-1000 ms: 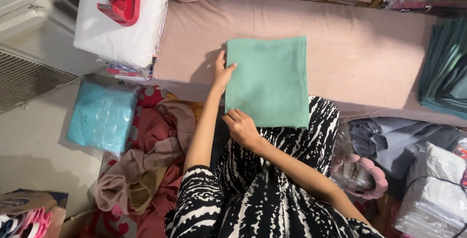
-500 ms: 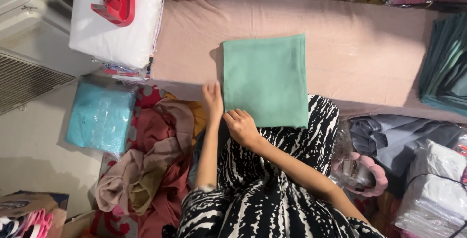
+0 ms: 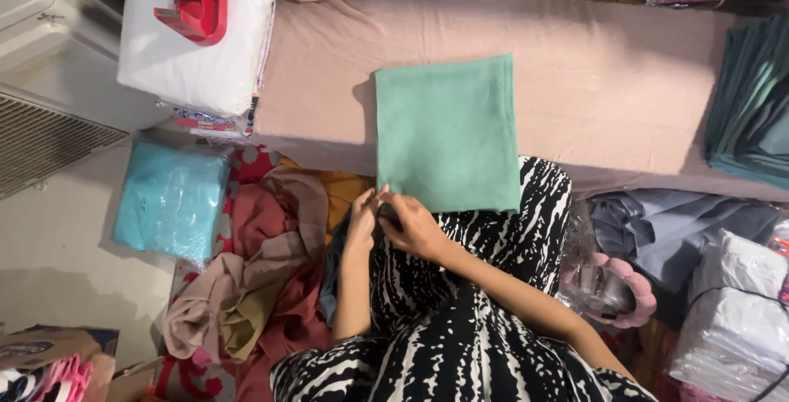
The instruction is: A person sits on the floor and neatly folds several pieces of fabric, likely hijabs or scarves, and stacks them together.
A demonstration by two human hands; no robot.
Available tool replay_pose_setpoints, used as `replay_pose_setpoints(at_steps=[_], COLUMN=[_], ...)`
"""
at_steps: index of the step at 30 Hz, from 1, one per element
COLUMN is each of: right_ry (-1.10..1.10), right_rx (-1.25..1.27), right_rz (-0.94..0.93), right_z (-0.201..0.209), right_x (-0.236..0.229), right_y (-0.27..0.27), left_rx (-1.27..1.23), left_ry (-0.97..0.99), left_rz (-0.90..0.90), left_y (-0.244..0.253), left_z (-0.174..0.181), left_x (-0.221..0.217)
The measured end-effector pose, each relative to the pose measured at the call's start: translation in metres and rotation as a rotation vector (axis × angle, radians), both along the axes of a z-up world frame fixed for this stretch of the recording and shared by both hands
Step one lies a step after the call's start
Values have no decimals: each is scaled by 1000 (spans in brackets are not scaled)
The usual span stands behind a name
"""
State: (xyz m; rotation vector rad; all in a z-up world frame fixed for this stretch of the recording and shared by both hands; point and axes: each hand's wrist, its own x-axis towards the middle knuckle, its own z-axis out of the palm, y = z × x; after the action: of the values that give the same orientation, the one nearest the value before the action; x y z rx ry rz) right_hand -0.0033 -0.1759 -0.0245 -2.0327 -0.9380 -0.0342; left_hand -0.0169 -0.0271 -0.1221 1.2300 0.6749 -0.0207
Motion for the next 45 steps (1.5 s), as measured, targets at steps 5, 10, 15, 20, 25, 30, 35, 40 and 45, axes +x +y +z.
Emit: replay_pose_setpoints(at_steps=[5, 10, 15, 20, 25, 30, 35, 40, 45], right_ry=[611, 672, -607, -710, -752, -824, -700, -643, -152], right_rx=[264, 199, -585, -751, -771, -729, -722, -662, -478], right_rz=[-23, 44, 88, 244, 309, 159, -8, -197, -201], right_z=[36, 42, 44, 43, 10, 27, 153, 244, 279], right_x=[18, 56, 120, 161, 196, 236, 224, 179, 113], right_y=[-9, -6, 24, 42, 47, 17, -63, -163, -244], left_rx=[16, -33, 365, 559, 702, 1078, 1231, 1325, 1283], left_ry=[38, -9, -2, -28, -66, -51, -330, -701, -793], left_rz=[59, 83, 53, 35, -55, -67, -49, -61, -108], left_y=[-18, -27, -37, -25, -7, 26, 24, -13, -54], left_z=[46, 64, 42, 98, 183, 221, 273, 337, 357], left_x=[-11, -17, -21, -30, -39, -46, -26, 0, 15])
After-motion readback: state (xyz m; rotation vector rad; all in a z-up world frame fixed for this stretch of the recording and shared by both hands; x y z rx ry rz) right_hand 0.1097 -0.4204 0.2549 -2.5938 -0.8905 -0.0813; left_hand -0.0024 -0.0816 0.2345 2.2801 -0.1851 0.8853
